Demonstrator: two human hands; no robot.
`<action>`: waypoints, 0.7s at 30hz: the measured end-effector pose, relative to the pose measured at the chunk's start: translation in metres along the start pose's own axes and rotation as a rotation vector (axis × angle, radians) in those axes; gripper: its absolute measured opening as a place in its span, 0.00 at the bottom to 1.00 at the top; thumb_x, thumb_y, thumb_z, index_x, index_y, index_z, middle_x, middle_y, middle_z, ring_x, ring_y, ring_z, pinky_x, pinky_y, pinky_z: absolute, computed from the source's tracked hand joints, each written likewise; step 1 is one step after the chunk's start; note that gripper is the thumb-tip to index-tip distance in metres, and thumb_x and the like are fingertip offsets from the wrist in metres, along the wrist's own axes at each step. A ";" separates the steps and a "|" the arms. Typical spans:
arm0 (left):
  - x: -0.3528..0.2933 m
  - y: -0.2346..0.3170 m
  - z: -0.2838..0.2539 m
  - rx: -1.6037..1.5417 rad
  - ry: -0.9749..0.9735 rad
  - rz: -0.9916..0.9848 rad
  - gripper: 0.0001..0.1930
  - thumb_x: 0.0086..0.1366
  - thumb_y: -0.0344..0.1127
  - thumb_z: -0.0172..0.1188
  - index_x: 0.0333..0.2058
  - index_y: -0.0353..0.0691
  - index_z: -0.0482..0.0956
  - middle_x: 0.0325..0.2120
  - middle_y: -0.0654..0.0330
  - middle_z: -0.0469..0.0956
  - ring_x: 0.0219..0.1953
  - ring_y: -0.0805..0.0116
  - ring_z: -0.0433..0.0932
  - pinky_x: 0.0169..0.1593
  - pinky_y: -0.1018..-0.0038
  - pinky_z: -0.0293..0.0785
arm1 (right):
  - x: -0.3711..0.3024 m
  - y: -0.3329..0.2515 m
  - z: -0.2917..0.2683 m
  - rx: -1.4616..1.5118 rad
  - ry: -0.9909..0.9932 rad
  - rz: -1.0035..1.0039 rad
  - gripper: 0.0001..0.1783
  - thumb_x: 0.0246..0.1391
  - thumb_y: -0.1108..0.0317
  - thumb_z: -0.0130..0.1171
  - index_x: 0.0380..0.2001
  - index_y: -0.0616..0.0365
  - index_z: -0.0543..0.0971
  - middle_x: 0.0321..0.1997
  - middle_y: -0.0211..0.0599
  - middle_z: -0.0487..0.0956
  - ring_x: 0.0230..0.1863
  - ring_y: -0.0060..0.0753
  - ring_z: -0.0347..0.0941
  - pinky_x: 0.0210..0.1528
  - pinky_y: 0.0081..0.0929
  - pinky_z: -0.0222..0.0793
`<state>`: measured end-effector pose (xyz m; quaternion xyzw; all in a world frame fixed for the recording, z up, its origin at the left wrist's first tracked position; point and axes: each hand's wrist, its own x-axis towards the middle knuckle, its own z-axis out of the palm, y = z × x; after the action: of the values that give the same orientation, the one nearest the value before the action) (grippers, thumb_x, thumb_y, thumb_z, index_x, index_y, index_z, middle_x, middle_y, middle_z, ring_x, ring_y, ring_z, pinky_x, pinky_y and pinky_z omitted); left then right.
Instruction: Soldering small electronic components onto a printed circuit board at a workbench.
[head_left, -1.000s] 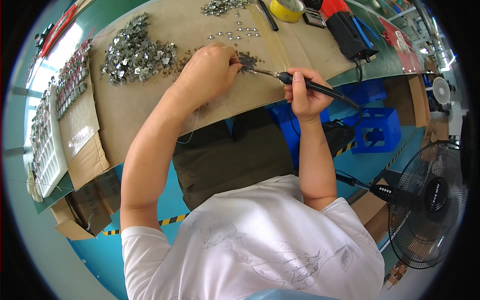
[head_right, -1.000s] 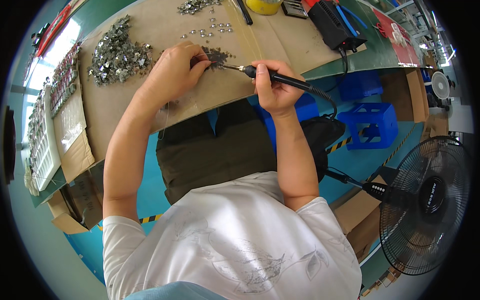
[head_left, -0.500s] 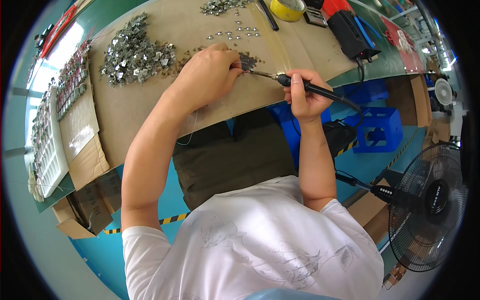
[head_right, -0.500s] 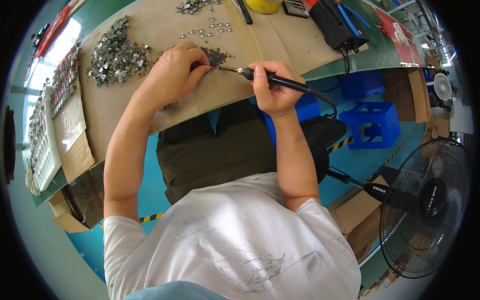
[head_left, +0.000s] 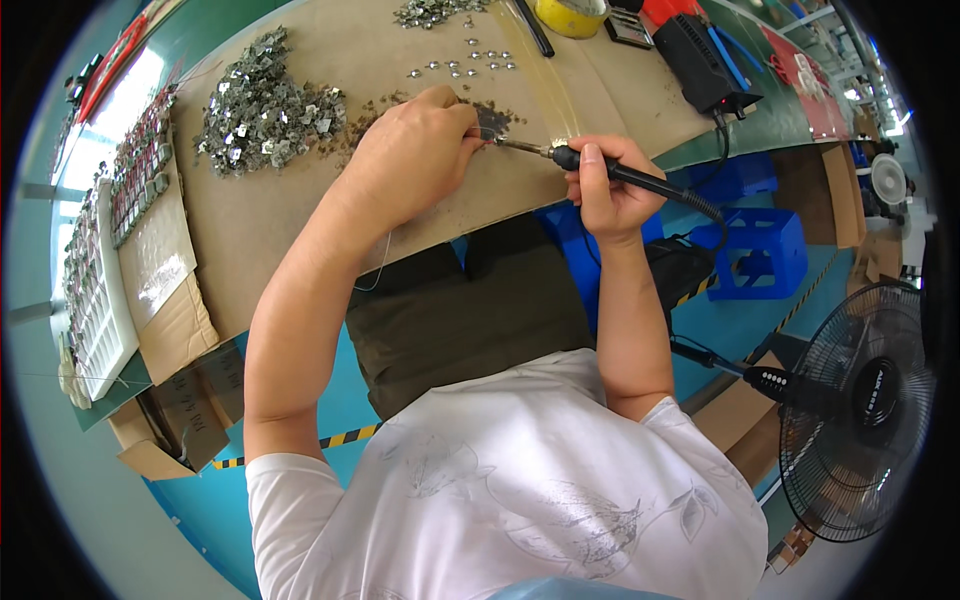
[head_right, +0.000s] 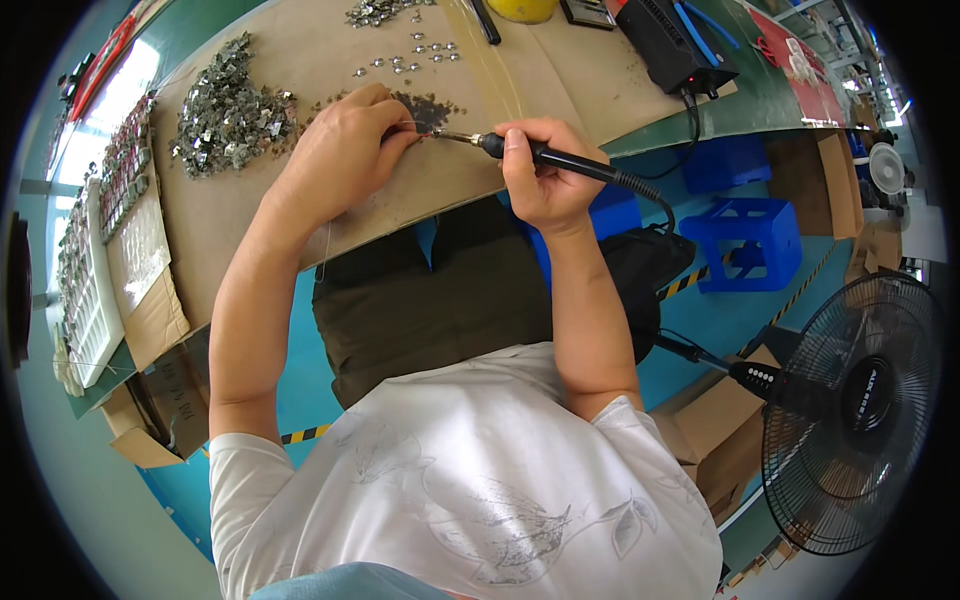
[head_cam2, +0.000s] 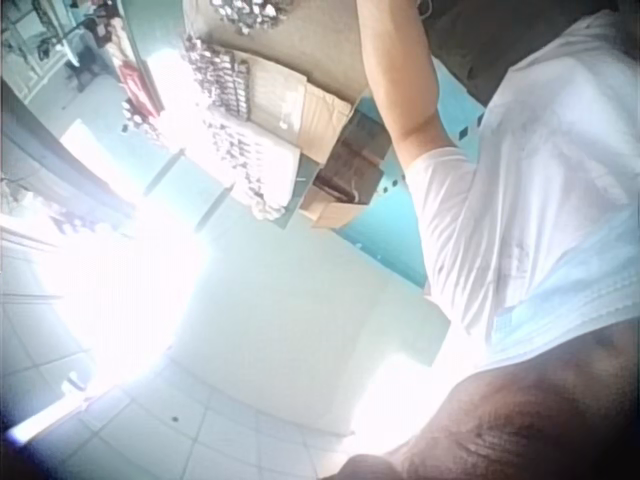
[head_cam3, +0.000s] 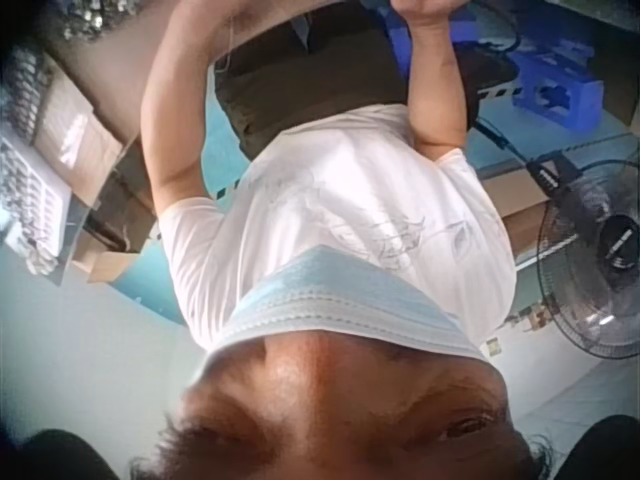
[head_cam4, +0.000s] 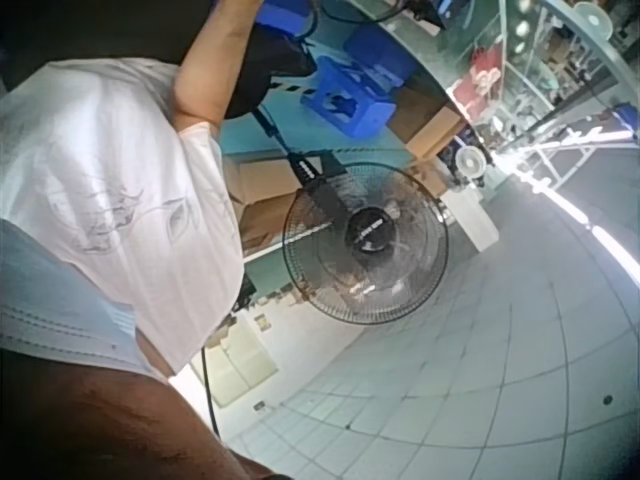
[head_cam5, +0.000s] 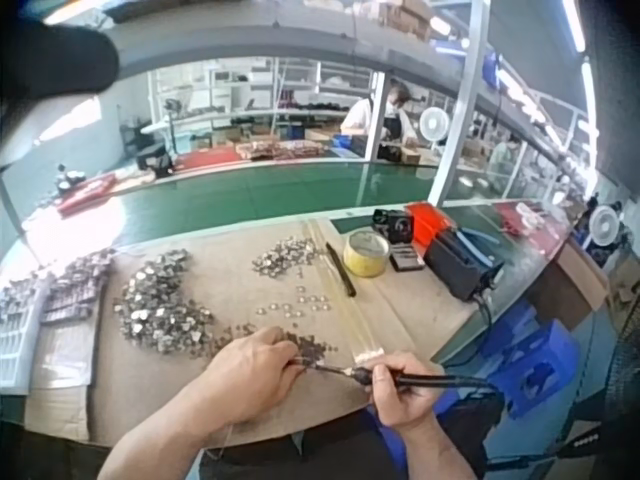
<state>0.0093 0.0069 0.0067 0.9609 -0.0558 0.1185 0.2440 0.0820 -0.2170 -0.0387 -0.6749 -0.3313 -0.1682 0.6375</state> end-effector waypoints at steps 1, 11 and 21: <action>0.000 0.000 0.000 -0.002 -0.001 -0.001 0.07 0.64 0.34 0.63 0.35 0.36 0.84 0.35 0.51 0.79 0.40 0.47 0.80 0.47 0.57 0.76 | -0.001 -0.001 0.000 0.012 0.002 0.017 0.05 0.59 0.76 0.61 0.31 0.66 0.84 0.20 0.31 0.80 0.20 0.17 0.76 0.23 0.14 0.68; -0.001 0.002 0.002 0.039 -0.006 0.017 0.07 0.65 0.34 0.62 0.35 0.36 0.85 0.36 0.53 0.80 0.41 0.48 0.81 0.47 0.58 0.77 | -0.003 -0.007 0.000 0.100 0.059 0.134 0.05 0.60 0.77 0.60 0.33 0.67 0.83 0.20 0.33 0.80 0.17 0.16 0.75 0.22 0.14 0.69; -0.001 0.001 0.001 0.064 0.000 0.030 0.08 0.65 0.35 0.62 0.35 0.36 0.85 0.36 0.53 0.80 0.40 0.48 0.81 0.46 0.58 0.78 | -0.002 -0.002 0.000 0.034 -0.007 0.050 0.05 0.61 0.76 0.60 0.33 0.67 0.83 0.19 0.32 0.80 0.16 0.15 0.73 0.19 0.13 0.66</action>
<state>0.0084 0.0052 0.0061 0.9672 -0.0666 0.1238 0.2114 0.0792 -0.2170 -0.0381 -0.6727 -0.3192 -0.1441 0.6518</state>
